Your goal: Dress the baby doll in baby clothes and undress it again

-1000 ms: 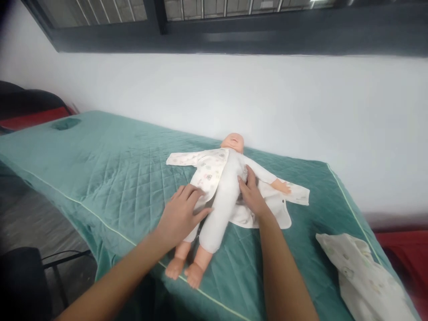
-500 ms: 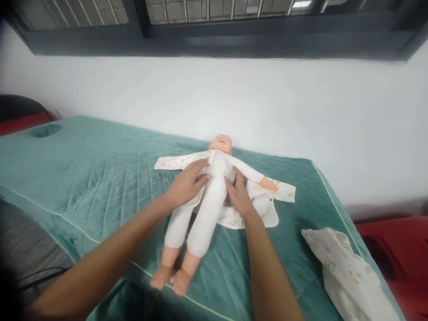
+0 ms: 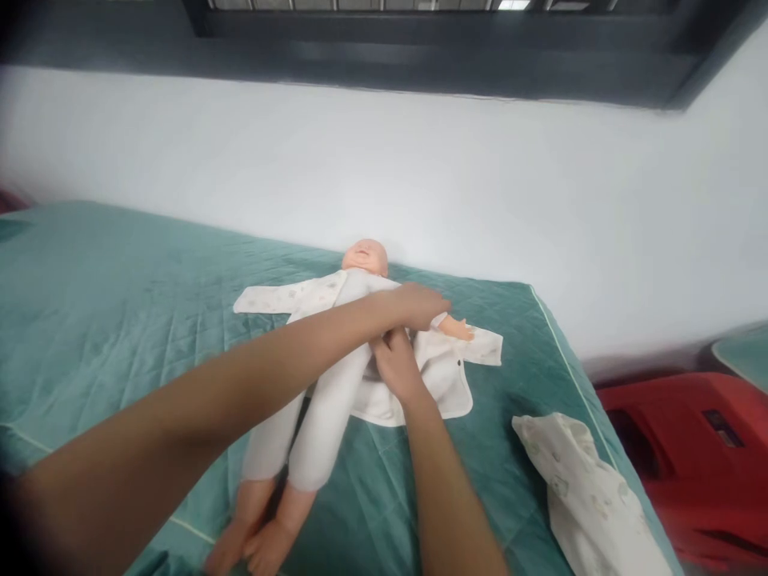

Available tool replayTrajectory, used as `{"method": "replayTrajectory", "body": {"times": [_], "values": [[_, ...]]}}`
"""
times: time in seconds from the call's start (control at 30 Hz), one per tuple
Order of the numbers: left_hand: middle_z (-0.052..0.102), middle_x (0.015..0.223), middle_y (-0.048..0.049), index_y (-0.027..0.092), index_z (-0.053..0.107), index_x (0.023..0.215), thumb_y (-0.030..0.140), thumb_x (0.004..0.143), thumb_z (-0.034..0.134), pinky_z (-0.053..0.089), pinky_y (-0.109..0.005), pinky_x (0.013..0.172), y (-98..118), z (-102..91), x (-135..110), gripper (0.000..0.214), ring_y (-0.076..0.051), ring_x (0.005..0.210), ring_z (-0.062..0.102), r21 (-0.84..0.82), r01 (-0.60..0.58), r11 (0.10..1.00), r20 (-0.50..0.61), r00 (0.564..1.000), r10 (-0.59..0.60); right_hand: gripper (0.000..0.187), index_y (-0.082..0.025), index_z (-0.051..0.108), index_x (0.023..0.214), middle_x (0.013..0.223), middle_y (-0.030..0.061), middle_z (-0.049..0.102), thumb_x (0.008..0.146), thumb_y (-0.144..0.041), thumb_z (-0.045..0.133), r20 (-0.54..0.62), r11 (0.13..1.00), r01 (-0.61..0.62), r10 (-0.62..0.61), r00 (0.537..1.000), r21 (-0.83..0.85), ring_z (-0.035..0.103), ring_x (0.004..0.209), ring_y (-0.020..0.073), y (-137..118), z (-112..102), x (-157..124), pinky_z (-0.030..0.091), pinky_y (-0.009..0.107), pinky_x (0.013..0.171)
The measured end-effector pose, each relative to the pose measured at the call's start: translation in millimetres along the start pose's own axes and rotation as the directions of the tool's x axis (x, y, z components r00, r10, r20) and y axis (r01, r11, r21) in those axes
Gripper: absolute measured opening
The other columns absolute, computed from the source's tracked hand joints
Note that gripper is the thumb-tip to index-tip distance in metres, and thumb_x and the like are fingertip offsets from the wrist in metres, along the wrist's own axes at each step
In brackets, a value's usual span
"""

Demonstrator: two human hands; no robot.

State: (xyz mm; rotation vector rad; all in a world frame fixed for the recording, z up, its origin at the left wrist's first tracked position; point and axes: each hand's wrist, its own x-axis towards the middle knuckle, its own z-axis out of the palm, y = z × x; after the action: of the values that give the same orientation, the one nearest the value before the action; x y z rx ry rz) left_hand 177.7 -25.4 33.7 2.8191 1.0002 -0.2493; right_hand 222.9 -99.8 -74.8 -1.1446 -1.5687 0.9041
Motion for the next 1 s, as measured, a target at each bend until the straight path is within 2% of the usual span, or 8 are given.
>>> {"method": "replayTrajectory", "body": {"times": [0.13, 0.3, 0.43, 0.5, 0.57, 0.7, 0.87, 1.0], "values": [[0.072, 0.111, -0.0113, 0.021, 0.058, 0.125, 0.011, 0.081, 0.057, 0.048, -0.035, 0.072, -10, -2.9, 10, 0.045, -0.027, 0.087, 0.068, 0.014, -0.003, 1.000, -0.023, 1.000, 0.003, 0.041, -0.024, 0.060, 0.129, 0.135, 0.0076, 0.063, 0.093, -0.045, 0.059, 0.049, 0.998, 0.048, -0.049, 0.998, 0.034, 0.058, 0.125, 0.0273, -5, -11, -2, 0.044, 0.045, 0.110], [0.072, 0.106, -0.0056, 0.027, 0.055, 0.122, 0.017, 0.081, 0.057, 0.046, -0.032, 0.072, -27, -6.4, 6, 0.043, -0.024, 0.087, 0.068, -0.010, 0.047, 0.999, -0.119, 0.992, -0.047, 0.040, -0.032, 0.060, 0.134, 0.139, 0.0030, 0.062, 0.095, -0.040, 0.058, 0.142, 0.993, 0.101, -0.090, 0.986, -0.067, 0.054, 0.132, 0.0248, -3, -44, -4, 0.043, 0.043, 0.110], [0.071, 0.112, -0.0054, 0.027, 0.054, 0.120, 0.022, 0.081, 0.058, 0.046, -0.032, 0.073, -29, -5.7, -1, 0.039, -0.024, 0.093, 0.068, 0.003, 0.043, 0.999, -0.162, 0.986, -0.042, 0.036, -0.023, 0.065, 0.123, 0.129, 0.0125, 0.065, 0.090, -0.035, 0.057, -0.168, 0.896, -0.114, 0.045, 0.985, -0.429, 0.059, 0.123, 0.0306, 10, -72, -2, 0.045, 0.049, 0.104], [0.071, 0.111, -0.0049, 0.027, 0.055, 0.117, 0.022, 0.082, 0.057, 0.045, -0.031, 0.072, -28, -3.2, -3, 0.035, -0.023, 0.092, 0.067, 0.010, 0.030, 1.000, -0.161, 0.986, -0.028, 0.035, -0.018, 0.066, 0.114, 0.126, 0.0187, 0.065, 0.086, -0.038, 0.062, -0.344, 0.741, -0.338, 0.153, 0.926, -0.581, 0.058, 0.119, 0.0361, 14, -80, 0, 0.044, 0.052, 0.100], [0.071, 0.108, -0.0047, 0.026, 0.055, 0.114, 0.020, 0.082, 0.056, 0.044, -0.030, 0.070, -26, 0.4, -5, 0.032, -0.023, 0.090, 0.067, 0.028, 0.026, 0.999, -0.160, 0.987, -0.021, 0.030, -0.018, 0.067, 0.097, 0.113, 0.0186, 0.067, 0.080, -0.043, 0.068, -0.411, 0.638, -0.469, 0.251, 0.877, -0.611, 0.059, 0.112, 0.0379, 14, -85, 2, 0.044, 0.051, 0.093], [0.072, 0.106, -0.0045, 0.024, 0.057, 0.111, 0.015, 0.082, 0.055, 0.042, -0.030, 0.067, -25, 8.9, -6, 0.031, -0.022, 0.087, 0.067, 0.078, 0.030, 0.996, -0.182, 0.983, -0.016, 0.025, -0.023, 0.053, 0.060, 0.065, 0.0023, 0.058, 0.065, -0.033, 0.075, -0.437, 0.819, -0.486, 0.333, 0.836, -0.305, 0.058, 0.080, 0.0254, 12, -93, 5, 0.040, 0.034, 0.073], [0.073, 0.104, -0.0070, 0.022, 0.060, 0.111, 0.016, 0.083, 0.056, 0.043, -0.033, 0.073, -24, 19.3, -8, 0.029, -0.025, 0.091, 0.068, 0.185, 0.003, 0.983, -0.257, 0.965, 0.045, 0.026, -0.025, 0.044, 0.064, 0.052, -0.0053, 0.045, 0.071, -0.040, 0.064, -0.515, 0.906, -0.418, 0.392, 0.763, 0.069, 0.043, 0.055, 0.0151, 9, -114, 5, 0.031, 0.027, 0.051], [0.073, 0.107, -0.0093, 0.021, 0.063, 0.114, 0.019, 0.085, 0.058, 0.043, -0.035, 0.078, -20, 23.8, -11, 0.029, -0.027, 0.097, 0.068, 0.238, -0.018, 0.971, -0.250, 0.965, 0.079, 0.035, -0.026, 0.035, 0.068, 0.052, -0.0091, 0.039, 0.071, -0.042, 0.065, -0.485, 0.899, -0.314, 0.431, 0.761, 0.306, 0.037, 0.046, 0.0116, 2, -124, 2, 0.033, 0.025, 0.045]]}}
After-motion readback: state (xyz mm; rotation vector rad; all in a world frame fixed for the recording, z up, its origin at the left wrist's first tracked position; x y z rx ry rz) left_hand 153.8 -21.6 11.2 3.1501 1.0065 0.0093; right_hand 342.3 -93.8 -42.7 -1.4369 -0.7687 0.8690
